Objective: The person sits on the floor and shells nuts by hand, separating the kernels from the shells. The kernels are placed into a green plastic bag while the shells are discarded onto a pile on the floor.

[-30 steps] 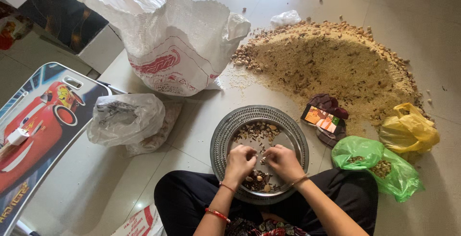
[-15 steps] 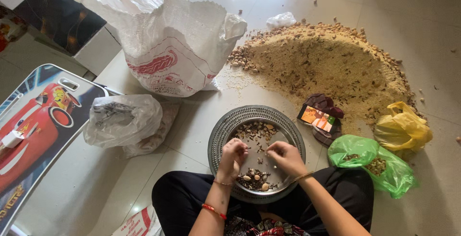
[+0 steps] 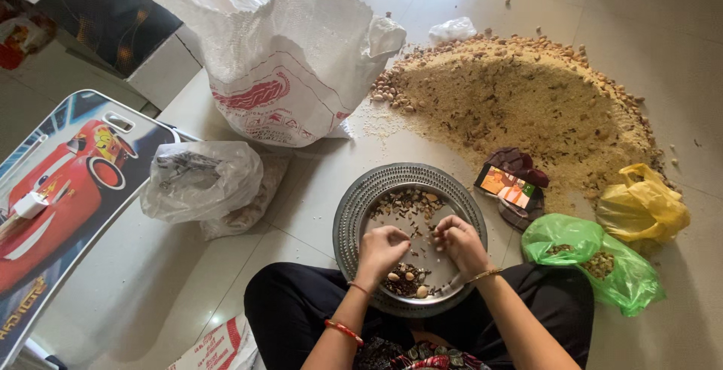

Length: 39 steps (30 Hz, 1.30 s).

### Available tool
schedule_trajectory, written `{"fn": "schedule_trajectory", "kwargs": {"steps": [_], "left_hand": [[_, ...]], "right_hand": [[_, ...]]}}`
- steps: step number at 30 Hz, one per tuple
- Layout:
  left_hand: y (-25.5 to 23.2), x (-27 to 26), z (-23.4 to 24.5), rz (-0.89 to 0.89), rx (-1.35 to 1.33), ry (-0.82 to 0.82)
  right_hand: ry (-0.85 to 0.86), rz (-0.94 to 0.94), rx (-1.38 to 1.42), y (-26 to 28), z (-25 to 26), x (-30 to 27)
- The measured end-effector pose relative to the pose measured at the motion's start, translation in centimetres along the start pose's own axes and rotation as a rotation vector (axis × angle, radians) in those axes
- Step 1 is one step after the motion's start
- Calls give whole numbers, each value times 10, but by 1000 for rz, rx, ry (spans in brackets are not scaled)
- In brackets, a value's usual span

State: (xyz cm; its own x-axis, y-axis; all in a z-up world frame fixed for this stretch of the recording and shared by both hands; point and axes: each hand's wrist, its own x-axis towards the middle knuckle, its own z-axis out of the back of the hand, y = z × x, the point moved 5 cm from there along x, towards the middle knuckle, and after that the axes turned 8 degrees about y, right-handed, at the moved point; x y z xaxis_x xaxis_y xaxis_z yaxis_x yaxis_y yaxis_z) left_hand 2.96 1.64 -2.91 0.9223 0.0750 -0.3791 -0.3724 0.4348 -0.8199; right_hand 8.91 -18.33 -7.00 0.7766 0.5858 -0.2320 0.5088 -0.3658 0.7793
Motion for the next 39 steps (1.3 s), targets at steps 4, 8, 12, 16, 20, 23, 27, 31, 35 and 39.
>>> {"fn": "schedule_trajectory", "kwargs": {"steps": [4, 8, 12, 16, 20, 23, 27, 31, 35, 39], "left_hand": [[-26, -15, -4, -241, 475, -49], [-38, -23, -4, -383, 532, -49], [-44, -24, -1, -520, 615, -61], [-47, -21, -3, -582, 711, -30], [-45, -20, -6, -590, 791, 3], [-44, -21, -4, -525, 761, 13], [-42, -20, 10, -376, 591, -23], [-49, -20, 29, -305, 504, -120], [-55, -21, 39, -269, 418, -126], [-57, -22, 40, -226, 378, -116]], "right_hand": [[-206, -72, -511, 7, 16, -10], [-193, -5, -873, 27, -5, -22], [-242, -27, -1153, 39, -27, -30], [-147, 96, -1404, 42, -50, -26], [-137, 140, -1520, 36, -62, -22], [-124, 228, -1540, 38, -70, -19], [-103, 263, -1545, 39, -78, -14], [-85, 279, -1566, 39, -85, -8], [-51, 324, -1655, 37, -89, -6], [65, 313, -1867, 28, -89, -2]]}}
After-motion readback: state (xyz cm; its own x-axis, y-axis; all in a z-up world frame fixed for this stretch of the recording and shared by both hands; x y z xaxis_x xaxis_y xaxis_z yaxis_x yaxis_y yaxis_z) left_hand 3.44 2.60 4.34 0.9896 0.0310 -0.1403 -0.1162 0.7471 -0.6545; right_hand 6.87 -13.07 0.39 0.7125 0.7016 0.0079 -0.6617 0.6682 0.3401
